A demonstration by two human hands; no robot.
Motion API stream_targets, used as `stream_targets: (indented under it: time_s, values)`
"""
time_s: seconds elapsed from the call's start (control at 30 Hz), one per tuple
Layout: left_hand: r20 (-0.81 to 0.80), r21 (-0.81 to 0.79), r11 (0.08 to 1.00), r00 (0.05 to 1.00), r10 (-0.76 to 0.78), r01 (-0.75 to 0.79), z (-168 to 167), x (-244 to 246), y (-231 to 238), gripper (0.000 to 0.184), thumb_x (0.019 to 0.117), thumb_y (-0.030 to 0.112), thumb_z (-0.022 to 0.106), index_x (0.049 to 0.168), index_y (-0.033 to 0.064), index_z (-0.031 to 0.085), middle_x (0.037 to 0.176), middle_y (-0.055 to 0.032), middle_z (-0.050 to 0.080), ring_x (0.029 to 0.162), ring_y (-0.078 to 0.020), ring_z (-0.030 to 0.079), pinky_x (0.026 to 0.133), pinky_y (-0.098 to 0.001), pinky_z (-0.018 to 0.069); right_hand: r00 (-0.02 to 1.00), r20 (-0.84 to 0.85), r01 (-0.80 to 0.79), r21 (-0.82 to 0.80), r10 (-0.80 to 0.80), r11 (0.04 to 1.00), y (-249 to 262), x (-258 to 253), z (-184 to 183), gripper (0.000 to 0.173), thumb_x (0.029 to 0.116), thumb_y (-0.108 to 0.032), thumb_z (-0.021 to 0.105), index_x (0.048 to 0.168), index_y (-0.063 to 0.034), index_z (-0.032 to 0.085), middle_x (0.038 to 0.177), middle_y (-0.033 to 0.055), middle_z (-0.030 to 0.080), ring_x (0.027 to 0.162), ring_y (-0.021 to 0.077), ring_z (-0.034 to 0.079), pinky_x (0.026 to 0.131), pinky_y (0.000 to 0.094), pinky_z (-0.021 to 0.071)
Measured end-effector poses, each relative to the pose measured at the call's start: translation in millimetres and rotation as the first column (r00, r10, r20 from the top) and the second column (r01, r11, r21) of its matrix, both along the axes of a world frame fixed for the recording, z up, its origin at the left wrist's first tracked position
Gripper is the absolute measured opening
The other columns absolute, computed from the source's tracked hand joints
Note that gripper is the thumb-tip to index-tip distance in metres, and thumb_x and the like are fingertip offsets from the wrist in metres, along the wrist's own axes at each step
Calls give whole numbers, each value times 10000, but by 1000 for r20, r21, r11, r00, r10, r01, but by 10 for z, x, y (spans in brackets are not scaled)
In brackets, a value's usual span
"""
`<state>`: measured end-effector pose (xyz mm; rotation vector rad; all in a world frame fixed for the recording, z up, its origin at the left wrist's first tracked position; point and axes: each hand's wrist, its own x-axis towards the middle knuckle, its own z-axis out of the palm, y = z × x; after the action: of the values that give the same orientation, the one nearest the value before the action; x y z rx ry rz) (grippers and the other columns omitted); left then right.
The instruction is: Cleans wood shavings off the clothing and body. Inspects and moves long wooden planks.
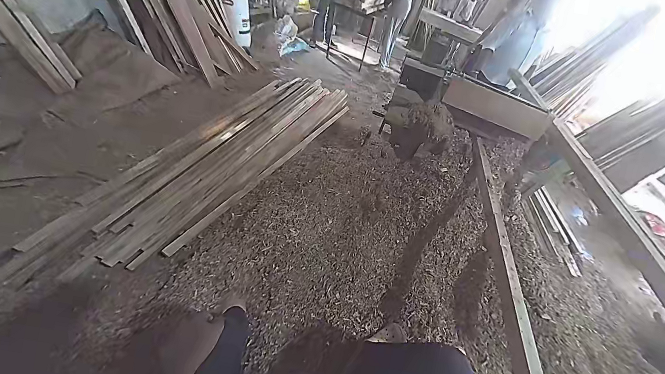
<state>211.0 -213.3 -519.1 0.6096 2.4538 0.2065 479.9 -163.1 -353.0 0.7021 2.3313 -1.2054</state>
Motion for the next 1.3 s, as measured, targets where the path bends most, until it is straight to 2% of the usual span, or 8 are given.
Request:
stream_targets:
  time_s: [0.13,0.3,0.43,0.6,0.77,0.93,1.17,1.3]
  values:
    - [-44,-72,996,997,-57,54,60,10,29,530,1040,519,429,1217,110,717,1291,-171,682,1260,-350,618,1008,-596,496,1000,-17,6,-59,-7,998,-111,93,-156,433,1054,-355,537,1397,-97,589,1280,200,672,1188,370,651,1008,621,500]
    - [-15,-70,996,998,-55,54,150,30,30,546,1058,505,423,1277,79,685,1345,-175,651,1302,-348,587,1052,-586,469,987,158,-6,-32,11,999,44,119,3,421,1052,-271,566,1426,-78,586,1375,230,624,1286,418,585,1080,639,427]
    - [-4,-49,999,1000,-20,20,201,51,8,529,1063,486,426,1258,71,689,1308,-187,667,1274,-353,608,1033,-585,483,968,252,-21,55,6,998,112,70,-285,418,1021,-338,614,1343,-73,634,1326,225,644,1231,429,611,1009,676,461]
    - [19,6,1000,999,-27,27,279,63,22,472,1056,428,479,1234,51,702,1271,-204,678,1247,-375,617,1043,-593,476,979,206,-3,38,-5,999,133,91,-289,513,1003,-301,644,1470,-116,535,1383,247,596,1266,442,582,1027,670,449]
    - [-14,-36,998,999,-43,42,235,42,32,503,1058,465,443,1239,71,699,1297,-190,668,1265,-365,608,1034,-605,480,984,180,-1,28,-4,1000,129,97,-232,459,1016,-291,622,1436,-111,573,1352,230,629,1246,439,601,1023,676,450]
    - [14,-22,1000,1000,-11,11,235,55,27,473,1062,444,447,1275,99,690,1315,-189,660,1274,-371,599,1027,-617,473,975,221,-22,20,17,1000,147,67,-185,475,1044,-300,576,1475,-105,532,1411,248,580,1307,448,551,1063,669,419]
    - [-38,-36,999,999,-29,28,170,43,12,506,1050,469,456,1235,67,702,1294,-210,663,1260,-391,603,1011,-624,483,981,195,-11,28,6,1000,137,73,-262,459,1055,-357,545,1451,-124,550,1343,225,635,1256,436,597,1033,666,448]
    - [16,22,1000,1000,0,0,169,39,-7,476,1051,435,480,1249,54,685,1269,-215,673,1240,-389,616,1025,-623,476,979,204,-20,34,13,999,128,61,-320,466,1059,-359,540,1461,-123,550,1362,225,626,1270,433,589,1045,669,437]
